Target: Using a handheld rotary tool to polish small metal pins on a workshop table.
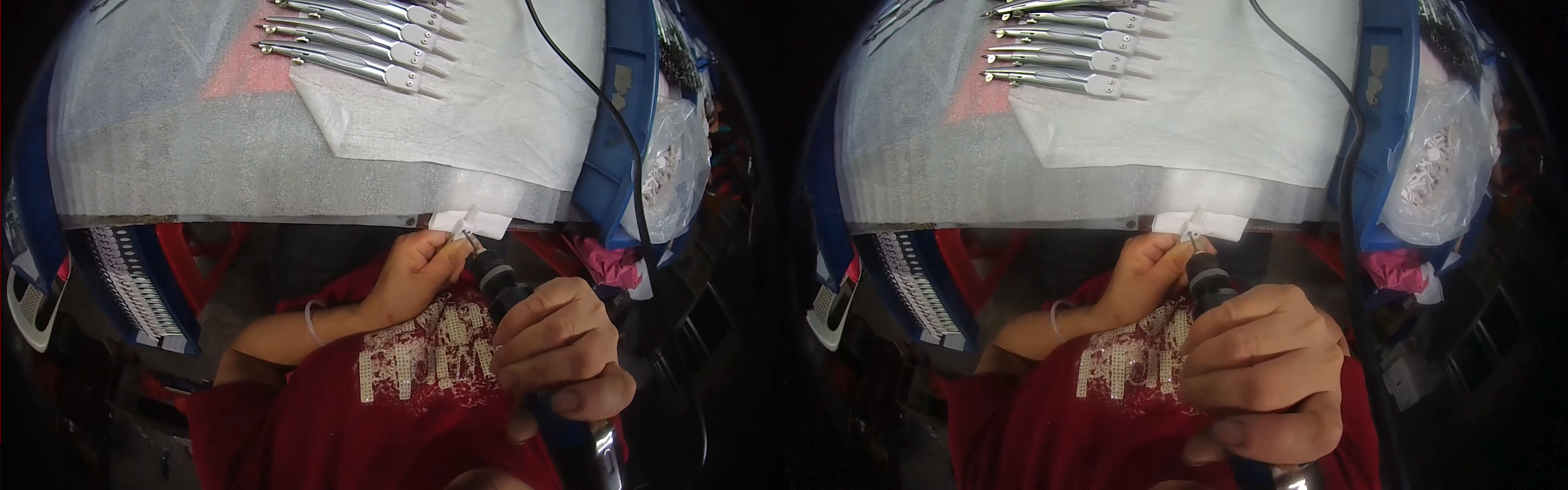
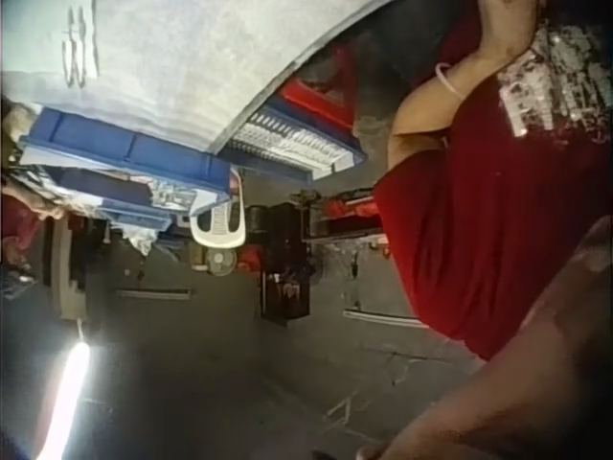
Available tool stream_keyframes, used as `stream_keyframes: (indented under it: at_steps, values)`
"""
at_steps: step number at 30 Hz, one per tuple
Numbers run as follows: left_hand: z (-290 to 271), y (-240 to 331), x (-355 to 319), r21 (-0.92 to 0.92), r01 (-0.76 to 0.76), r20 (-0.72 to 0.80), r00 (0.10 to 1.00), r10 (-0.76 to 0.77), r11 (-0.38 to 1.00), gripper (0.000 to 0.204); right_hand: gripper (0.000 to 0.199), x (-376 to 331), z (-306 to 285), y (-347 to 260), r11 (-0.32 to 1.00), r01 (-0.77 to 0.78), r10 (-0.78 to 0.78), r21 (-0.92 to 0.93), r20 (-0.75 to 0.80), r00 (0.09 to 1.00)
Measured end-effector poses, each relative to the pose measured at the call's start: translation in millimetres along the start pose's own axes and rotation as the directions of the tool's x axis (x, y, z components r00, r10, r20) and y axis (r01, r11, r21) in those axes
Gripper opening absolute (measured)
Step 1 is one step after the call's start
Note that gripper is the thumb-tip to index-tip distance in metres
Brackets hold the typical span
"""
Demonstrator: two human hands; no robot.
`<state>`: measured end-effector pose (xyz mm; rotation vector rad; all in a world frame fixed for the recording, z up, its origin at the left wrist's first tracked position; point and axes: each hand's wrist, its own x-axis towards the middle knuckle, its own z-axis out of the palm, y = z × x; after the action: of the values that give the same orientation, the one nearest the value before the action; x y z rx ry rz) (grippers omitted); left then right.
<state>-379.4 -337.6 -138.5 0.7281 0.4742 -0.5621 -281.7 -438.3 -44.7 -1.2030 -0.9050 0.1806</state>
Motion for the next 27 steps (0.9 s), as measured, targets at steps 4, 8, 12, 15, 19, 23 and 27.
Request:
stream_keyframes:
  at_steps: [4,8,12,15,19,23,27]
  values:
    - [-1.2,0.9,1.6,-0.012,0.042,-0.016,0.999,-0.042,0.999,0.019,0.038,-4.8,-3.3,-1.4,1.000,-0.011,0.010,-0.016,-0.032,0.999]
    - [1.2,5.1,-0.8,-0.009,0.017,-0.023,1.000,-0.017,1.000,0.020,0.041,-5.2,-5.6,-10.2,1.000,-0.022,0.022,-0.004,-0.036,0.999]
    - [-0.2,7.1,0.6,-0.027,0.054,-0.018,0.998,-0.055,0.998,0.021,0.041,-4.8,-9.8,-7.7,0.999,-0.031,0.030,-0.022,-0.053,0.998]
    - [-0.4,5.5,1.6,0.018,0.047,-0.040,0.998,-0.046,0.999,0.021,0.051,-5.8,-14.3,-6.7,0.991,-0.056,0.066,-0.122,0.078,0.995]
    - [1.0,8.6,0.9,0.006,0.051,-0.040,0.998,-0.051,0.999,0.020,0.041,-3.2,-8.7,-7.3,0.999,-0.053,0.053,0.000,-0.028,0.998]
    - [1.6,9.9,-0.2,0.060,0.041,-0.047,0.998,-0.038,0.997,0.020,0.040,-4.6,-8.7,-7.5,0.999,-0.051,0.051,0.008,-0.026,0.998]
    - [-2.1,7.9,2.0,0.082,0.035,-0.067,0.997,-0.030,0.996,0.020,0.039,-4.8,-8.9,-2.8,0.999,-0.047,0.047,0.001,-0.022,0.999]
